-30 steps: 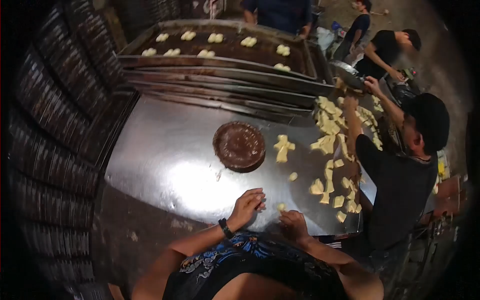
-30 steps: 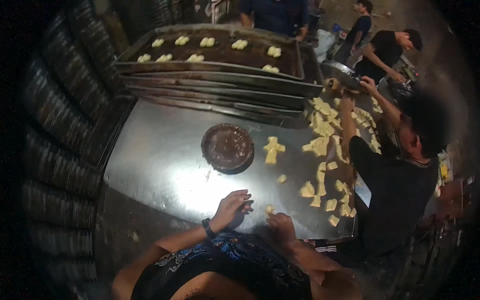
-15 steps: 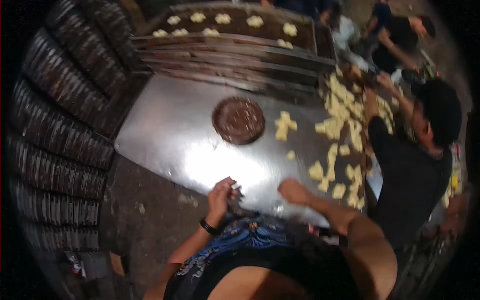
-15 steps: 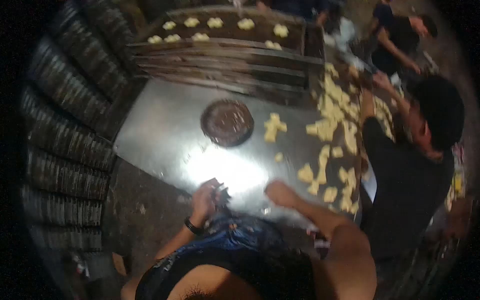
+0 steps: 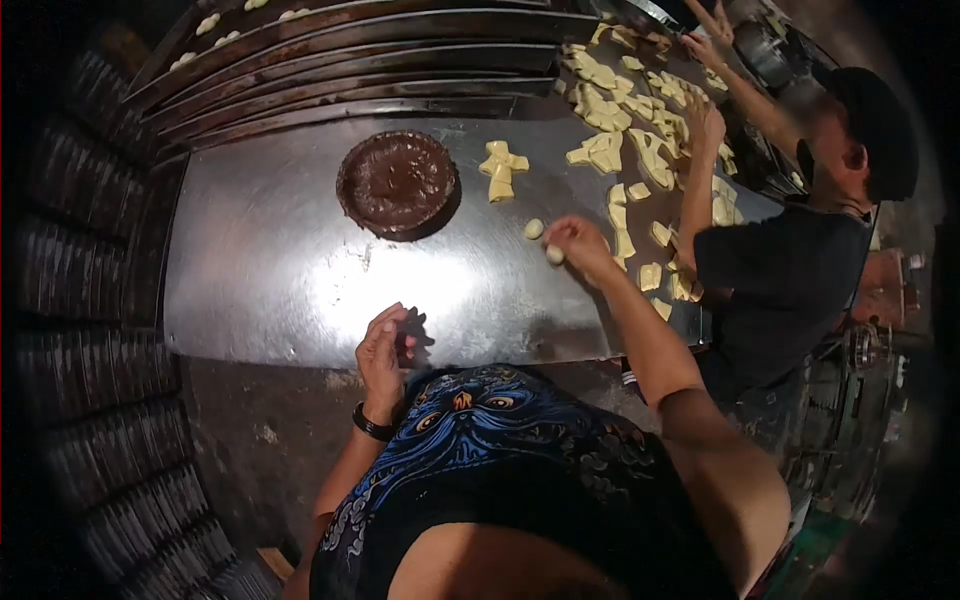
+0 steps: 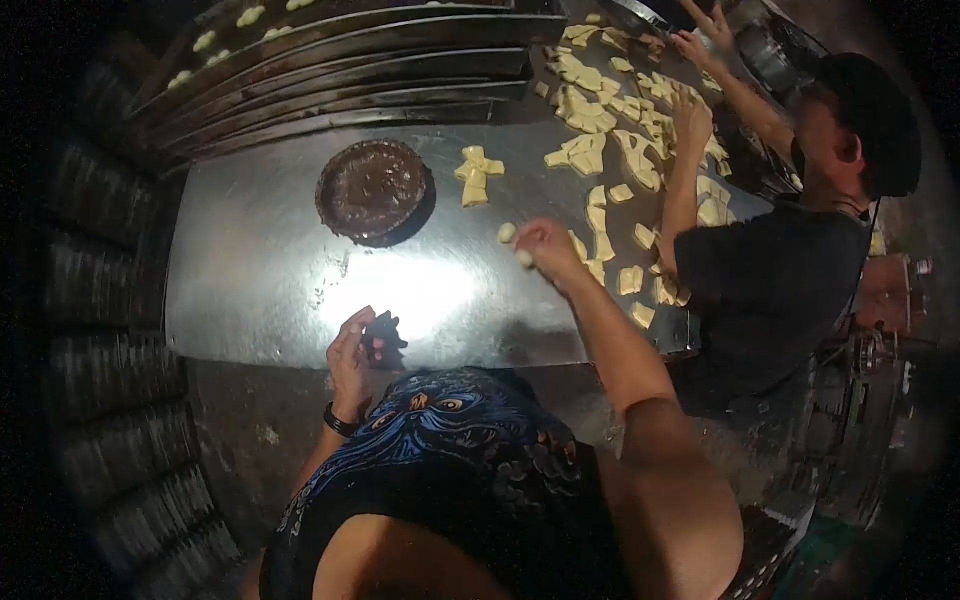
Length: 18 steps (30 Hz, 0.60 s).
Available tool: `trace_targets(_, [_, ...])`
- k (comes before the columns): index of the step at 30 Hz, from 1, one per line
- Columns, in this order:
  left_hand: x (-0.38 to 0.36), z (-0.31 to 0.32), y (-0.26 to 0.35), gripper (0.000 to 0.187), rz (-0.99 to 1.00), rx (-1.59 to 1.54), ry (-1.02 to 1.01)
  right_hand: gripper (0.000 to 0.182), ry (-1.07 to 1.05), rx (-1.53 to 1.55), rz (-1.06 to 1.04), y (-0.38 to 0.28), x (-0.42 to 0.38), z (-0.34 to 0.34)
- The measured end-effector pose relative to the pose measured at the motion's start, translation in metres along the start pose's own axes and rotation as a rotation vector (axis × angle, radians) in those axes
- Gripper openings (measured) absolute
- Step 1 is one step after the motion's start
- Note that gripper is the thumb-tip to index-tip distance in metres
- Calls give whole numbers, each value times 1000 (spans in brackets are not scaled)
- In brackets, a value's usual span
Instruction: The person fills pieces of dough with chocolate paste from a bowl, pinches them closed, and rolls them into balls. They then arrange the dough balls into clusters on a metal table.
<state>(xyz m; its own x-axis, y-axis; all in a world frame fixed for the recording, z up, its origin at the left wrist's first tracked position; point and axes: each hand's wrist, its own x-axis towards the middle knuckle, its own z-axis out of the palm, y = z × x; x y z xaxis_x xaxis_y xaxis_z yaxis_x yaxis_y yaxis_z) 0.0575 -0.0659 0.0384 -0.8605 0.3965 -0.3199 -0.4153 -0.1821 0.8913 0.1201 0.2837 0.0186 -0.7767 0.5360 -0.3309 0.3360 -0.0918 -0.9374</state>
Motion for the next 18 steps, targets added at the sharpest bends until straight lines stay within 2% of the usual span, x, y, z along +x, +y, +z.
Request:
trace_targets(1, [5,-3,7,34,27,16,-13,19,146,-137,-57,-8,15,-1])
trace_targets(4, [18,-19,25,35,39,65,-53,33,67,-384,126,3,47,-2])
trace_targets(5, [23,-26,29,36,39,75,-59,43,2,-336,111,12,54,-7])
trace_targets(8, [24,-42,40,38,14,93,-23,40,-25,-353,275,-54,31,7])
trace_targets(9, [22,-42,46,38,-1,93,8,35,-63,-576,50,-24,50,-15])
trace_targets(12, [18,-46,37,37,-9,114,8,30,132,-677,-185,-37,45,-45])
trace_targets(13, [17,-46,33,37,8,114,-2,31,124,-708,-214,-32,48,-63])
trace_targets(16, [13,-31,25,37,15,115,10,33,37,-853,205,-38,23,-83])
trace_targets(17, [13,-23,19,37,11,109,17,29,-155,-1191,48,4,45,-109])
trace_targets(18, [11,-14,15,37,8,104,28,21,-172,-1271,-114,2,33,-108])
